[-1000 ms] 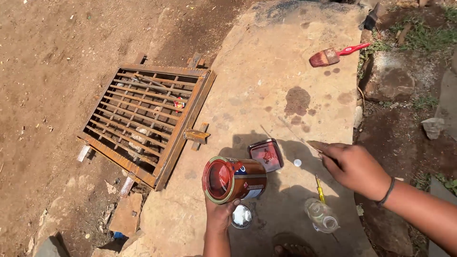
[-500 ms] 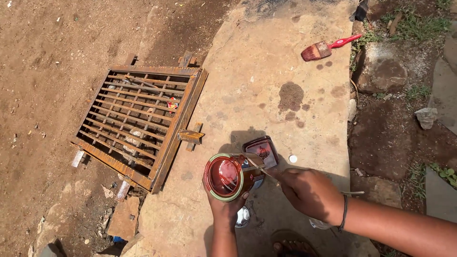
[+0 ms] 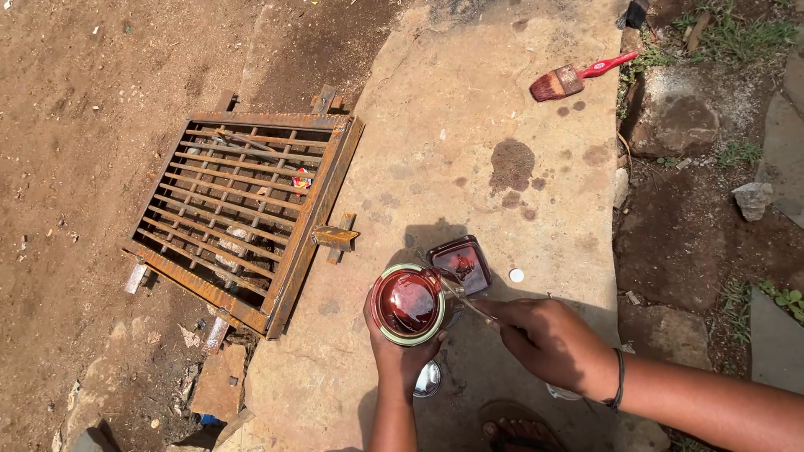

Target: Preparing and mixing paint with a liquid in a small container using a stick.

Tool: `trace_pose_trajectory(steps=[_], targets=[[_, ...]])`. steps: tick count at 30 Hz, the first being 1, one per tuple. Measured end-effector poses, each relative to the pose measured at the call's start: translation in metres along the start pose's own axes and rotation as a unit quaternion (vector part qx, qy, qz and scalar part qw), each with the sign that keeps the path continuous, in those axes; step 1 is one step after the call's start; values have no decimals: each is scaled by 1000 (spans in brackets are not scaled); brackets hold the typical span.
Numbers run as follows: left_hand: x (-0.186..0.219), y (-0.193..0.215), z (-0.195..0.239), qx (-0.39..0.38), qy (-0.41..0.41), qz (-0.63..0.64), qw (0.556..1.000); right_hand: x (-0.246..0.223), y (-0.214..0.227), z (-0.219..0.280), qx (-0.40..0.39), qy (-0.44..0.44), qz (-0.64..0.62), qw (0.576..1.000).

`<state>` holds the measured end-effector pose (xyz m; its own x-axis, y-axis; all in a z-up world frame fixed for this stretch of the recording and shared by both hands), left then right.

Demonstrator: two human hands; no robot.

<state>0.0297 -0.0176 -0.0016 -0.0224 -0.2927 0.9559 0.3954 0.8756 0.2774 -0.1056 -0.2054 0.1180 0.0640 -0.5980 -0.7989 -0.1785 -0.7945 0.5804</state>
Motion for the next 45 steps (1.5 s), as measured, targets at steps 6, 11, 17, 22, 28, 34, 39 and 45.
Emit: trace_pose_trajectory(steps=[6,11,17,22,28,34,39,45], targets=[[-4,-3,-1,-17,20,-47,999,17,-7,7,-28,-137,-85,987],[-6,-2,2,-17,38,-35,998,35,-15,16,-18,-139,-174,975],[-38,9,4,21,18,-92,995,55,-2,7,-15,-145,-151,978],[-55,35,9,64,111,48,991,139,-17,7,-140,-18,317,938],[-88,51,9,110,119,69,984,194,-38,16,-272,-10,461,845],[-133,44,2,107,94,124,982,189,-35,18,-266,53,512,815],[-119,40,-7,103,210,261,937,190,-21,30,-239,80,536,806],[-146,47,-12,125,195,132,964,180,-5,27,-183,84,538,818]])
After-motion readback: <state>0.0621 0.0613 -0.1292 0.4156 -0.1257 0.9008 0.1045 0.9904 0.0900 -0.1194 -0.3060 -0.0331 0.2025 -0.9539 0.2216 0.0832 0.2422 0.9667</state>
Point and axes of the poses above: each hand's wrist, its own z-axis away from the middle knuckle, its own y-axis out of the back of the hand, x = y × z, the point moved 3 cm from there along -z, towards the middle knuckle, and after that the axes turned 14 degrees about y, right-handed, at the moved point
